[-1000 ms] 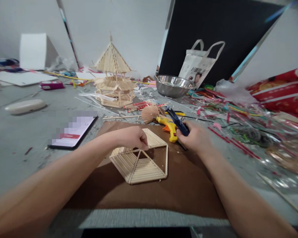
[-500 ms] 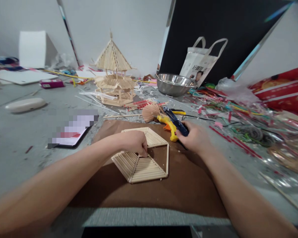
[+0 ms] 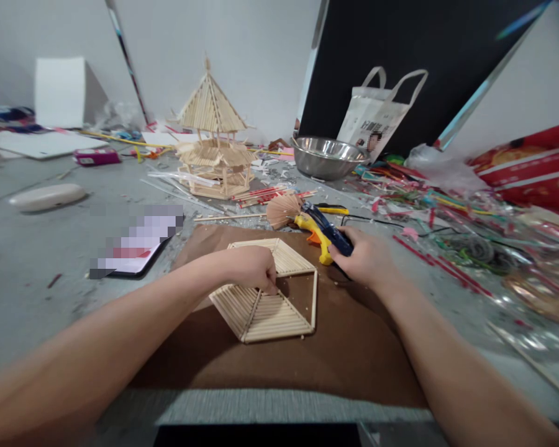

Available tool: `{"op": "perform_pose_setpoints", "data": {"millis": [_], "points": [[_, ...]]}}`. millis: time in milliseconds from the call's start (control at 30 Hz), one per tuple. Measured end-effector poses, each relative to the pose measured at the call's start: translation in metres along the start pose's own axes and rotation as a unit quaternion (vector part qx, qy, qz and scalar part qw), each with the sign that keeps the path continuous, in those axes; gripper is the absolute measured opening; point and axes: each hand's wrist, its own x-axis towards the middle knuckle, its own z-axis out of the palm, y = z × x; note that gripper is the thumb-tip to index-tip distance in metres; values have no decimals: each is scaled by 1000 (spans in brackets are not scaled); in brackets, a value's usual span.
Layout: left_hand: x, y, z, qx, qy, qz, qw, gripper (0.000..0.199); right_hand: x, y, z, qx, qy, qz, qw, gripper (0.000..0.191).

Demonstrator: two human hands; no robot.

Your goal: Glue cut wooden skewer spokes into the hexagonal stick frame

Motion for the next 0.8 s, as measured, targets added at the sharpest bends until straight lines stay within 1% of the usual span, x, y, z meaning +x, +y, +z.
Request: {"op": "perform_pose_setpoints", "data": {"millis": [133, 300, 467, 600, 700, 800], "points": [[0, -3, -2, -14, 0, 16, 1000, 24, 0, 0, 0, 7, 10, -7, 1000, 33], [-2, -8, -9, -55, 46, 18, 997, 22, 1, 2, -1, 15, 46, -5, 999, 33], [-1, -9, -9, -68, 32, 23, 997, 21, 1, 5, 2, 19, 88, -6, 996, 42], [1, -14, -10, -108, 42, 13, 993, 24, 0, 7, 5, 29, 105, -25, 994, 43], [0, -18, -14, -162, 70, 12, 984, 24, -2, 5, 5, 38, 111, -29, 993, 44], [-1, -18, -18, -205, 126, 21, 970, 21, -3, 3, 4, 52, 98, -36, 993, 44]]}}
